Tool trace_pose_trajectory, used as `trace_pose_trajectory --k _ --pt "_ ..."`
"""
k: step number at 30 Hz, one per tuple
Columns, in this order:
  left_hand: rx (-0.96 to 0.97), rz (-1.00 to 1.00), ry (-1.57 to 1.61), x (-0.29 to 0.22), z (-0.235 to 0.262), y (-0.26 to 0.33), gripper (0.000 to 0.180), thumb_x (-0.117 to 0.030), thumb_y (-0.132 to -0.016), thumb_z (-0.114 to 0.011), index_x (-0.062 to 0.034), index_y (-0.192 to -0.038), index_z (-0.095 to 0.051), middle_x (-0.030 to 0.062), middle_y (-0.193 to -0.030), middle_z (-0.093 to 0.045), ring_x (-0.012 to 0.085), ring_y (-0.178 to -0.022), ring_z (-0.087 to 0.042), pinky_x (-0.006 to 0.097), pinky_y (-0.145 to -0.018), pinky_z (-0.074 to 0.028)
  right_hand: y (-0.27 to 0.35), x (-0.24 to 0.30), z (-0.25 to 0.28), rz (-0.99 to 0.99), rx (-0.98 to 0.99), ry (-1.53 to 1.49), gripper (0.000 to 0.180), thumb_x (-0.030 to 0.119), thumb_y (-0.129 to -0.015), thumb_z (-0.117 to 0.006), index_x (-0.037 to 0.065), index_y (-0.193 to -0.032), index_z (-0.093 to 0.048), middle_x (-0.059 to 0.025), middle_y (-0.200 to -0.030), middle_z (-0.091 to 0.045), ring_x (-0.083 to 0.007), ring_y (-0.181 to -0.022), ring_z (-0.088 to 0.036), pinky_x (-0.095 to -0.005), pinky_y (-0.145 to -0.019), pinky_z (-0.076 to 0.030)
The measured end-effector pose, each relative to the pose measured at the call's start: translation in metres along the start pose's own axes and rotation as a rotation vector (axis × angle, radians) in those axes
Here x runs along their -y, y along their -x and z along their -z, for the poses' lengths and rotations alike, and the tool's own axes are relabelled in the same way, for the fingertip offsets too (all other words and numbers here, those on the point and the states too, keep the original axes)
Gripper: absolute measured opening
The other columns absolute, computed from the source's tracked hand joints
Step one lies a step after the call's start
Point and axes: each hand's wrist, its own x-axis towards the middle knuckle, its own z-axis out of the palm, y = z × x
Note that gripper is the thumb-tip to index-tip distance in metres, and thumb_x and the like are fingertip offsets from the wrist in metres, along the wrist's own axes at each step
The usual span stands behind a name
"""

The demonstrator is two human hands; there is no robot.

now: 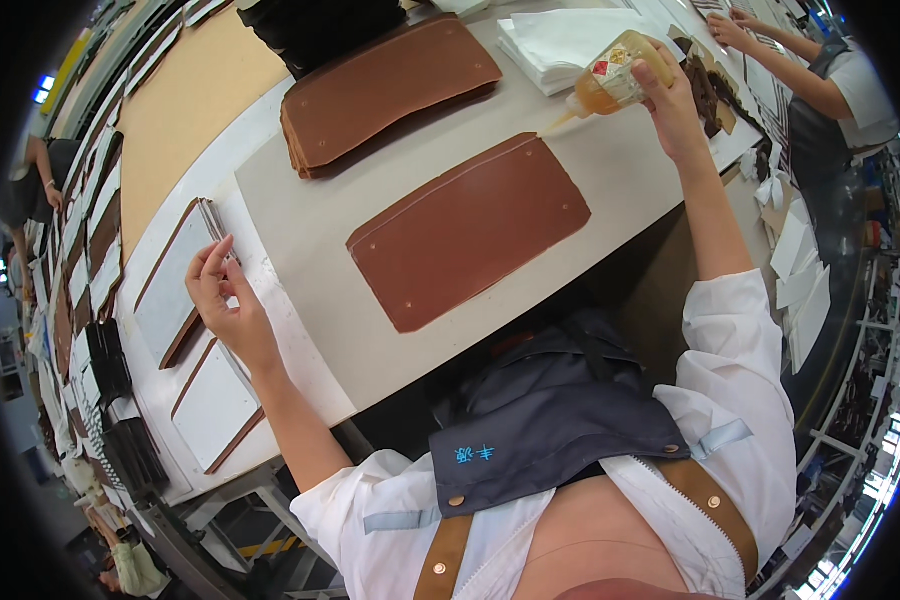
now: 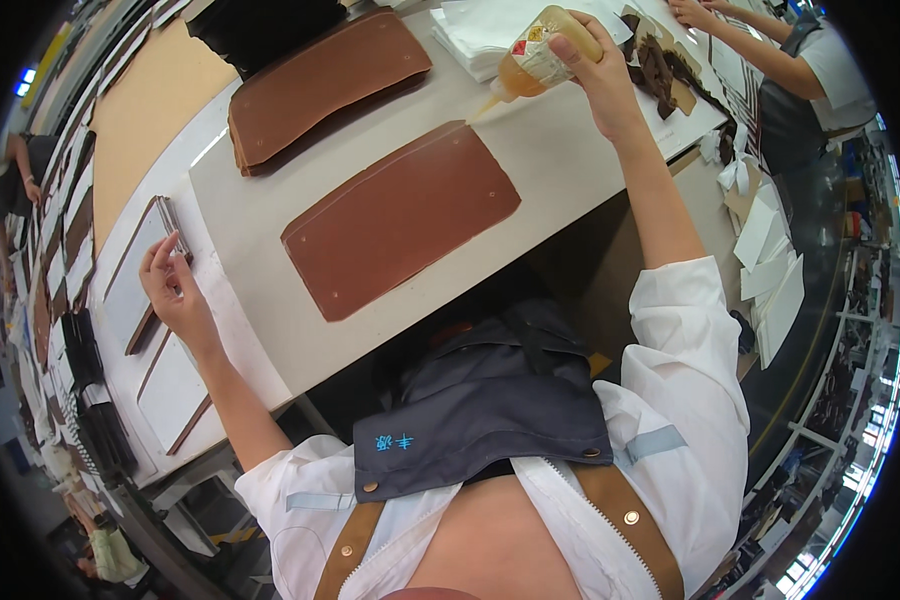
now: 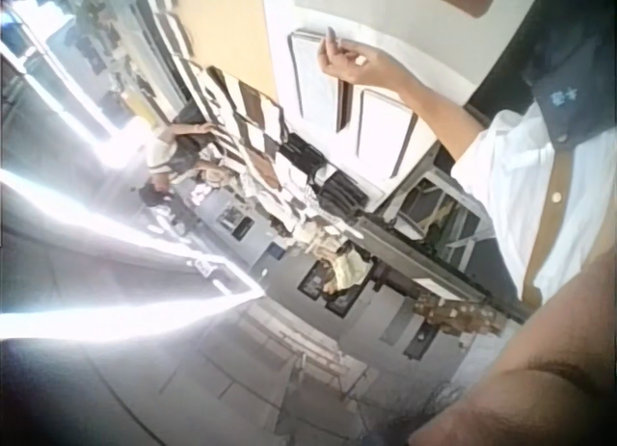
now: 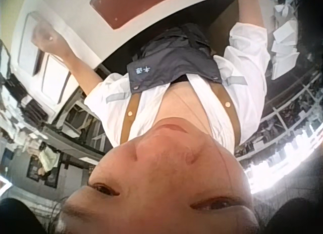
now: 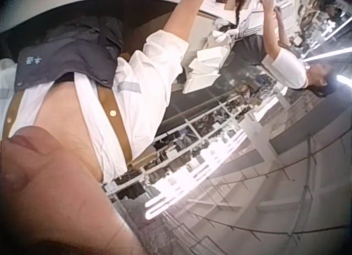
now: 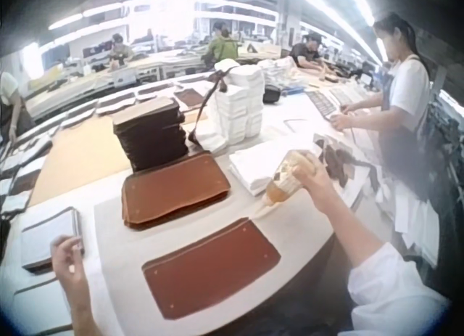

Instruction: The person applies glue from a bottle onto rectangular brown leather pieces and presses white paper onto them. They smooth the paper to ensure adhesion, then stack the finished units. The person also handles larger brown leather items with handles, placing them on the table.

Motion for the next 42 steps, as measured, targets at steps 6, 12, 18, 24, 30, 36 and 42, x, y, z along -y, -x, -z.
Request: trace_pose_trajectory --k 6,12,18,24,30,36,42 --pt "0.003 -0.006 0.003 0.002 0.001 0.001 0.027 0.002 -0.094 -0.056 -0.0085 -0.113 -0.073 0.0029 -0.117 -0.059 0.0071 -0.085 -0.051 0.021 -0.066 -0.042 -0.002 -0.009 0.02 -0.001 0.042 0.09 0.074 0.057 -0.086 -0.073 0.007 -0.136 -0.052 0.0066 -0.101 -0.058 0.0018 -0.082 -0.048 -0.0145 -0.064 -0.036" --pt "0.005 -0.002 0.002 0.002 -0.001 0.001 0.026 0.001 -0.095 -0.056 -0.0082 -0.113 -0.072 0.0032 -0.118 -0.059 0.0069 -0.086 -0.052 0.021 -0.066 -0.042 0.008 -0.013 0.034 -0.041 0.049 0.134 0.077 0.06 -0.084 -0.073 0.007 -0.136 -0.052 0.0073 -0.102 -0.058 0.0021 -0.081 -0.047 -0.014 -0.063 -0.034" --pt "0.017 -0.012 0.006 0.002 0.0 0.0 0.026 0.001 -0.096 -0.056 -0.0079 -0.115 -0.072 0.0034 -0.119 -0.059 0.0077 -0.09 -0.054 0.022 -0.067 -0.043 0.027 0.002 0.032 -0.053 0.063 0.053 0.074 0.055 -0.084 -0.076 0.005 -0.135 -0.053 -0.0001 -0.116 -0.059 -0.0077 -0.107 -0.053 -0.0241 -0.09 -0.043" --pt "0.033 -0.003 -0.007 0.003 -0.001 0.0 0.027 0.001 -0.096 -0.056 -0.0082 -0.115 -0.072 0.0031 -0.119 -0.059 0.008 -0.091 -0.055 0.022 -0.068 -0.043 0.049 0.003 0.047 -0.075 0.079 0.018 0.073 0.055 -0.084 -0.075 0.005 -0.134 -0.053 -0.0013 -0.117 -0.059 -0.0098 -0.112 -0.053 -0.0274 -0.097 -0.043" --pt "0.028 0.006 -0.004 0.003 0.0 0.001 0.027 0.001 -0.095 -0.056 -0.0083 -0.115 -0.072 0.0027 -0.119 -0.059 0.0079 -0.091 -0.054 0.022 -0.068 -0.042 0.09 0.004 0.058 -0.237 -0.117 -0.263 0.06 0.049 -0.095 -0.064 0.004 -0.133 -0.053 -0.003 -0.117 -0.063 -0.0114 -0.107 -0.062 -0.0308 -0.093 -0.052" --pt "0.05 0.017 -0.017 0.002 0.001 0.002 0.025 -0.004 -0.099 -0.055 -0.0091 -0.119 -0.07 0.0016 -0.121 -0.058 0.0078 -0.093 -0.054 0.022 -0.071 -0.043 0.158 0.029 0.045 -0.274 -0.254 -0.435 0.043 0.03 -0.101 -0.058 0.0 -0.131 -0.051 -0.0098 -0.117 -0.065 -0.0177 -0.103 -0.068 -0.0343 -0.088 -0.058" --pt "0.025 0.023 0.033 0.006 -0.001 0.002 0.027 -0.001 -0.097 -0.054 -0.0078 -0.117 -0.071 0.0018 -0.119 -0.056 0.0072 -0.088 -0.052 0.023 -0.069 -0.042 0.207 0.024 0.011 -0.077 -0.518 -0.282 0.043 0.006 -0.092 -0.067 0.002 -0.128 -0.044 -0.0088 -0.117 -0.057 -0.0144 -0.107 -0.06 -0.0305 -0.094 -0.051"
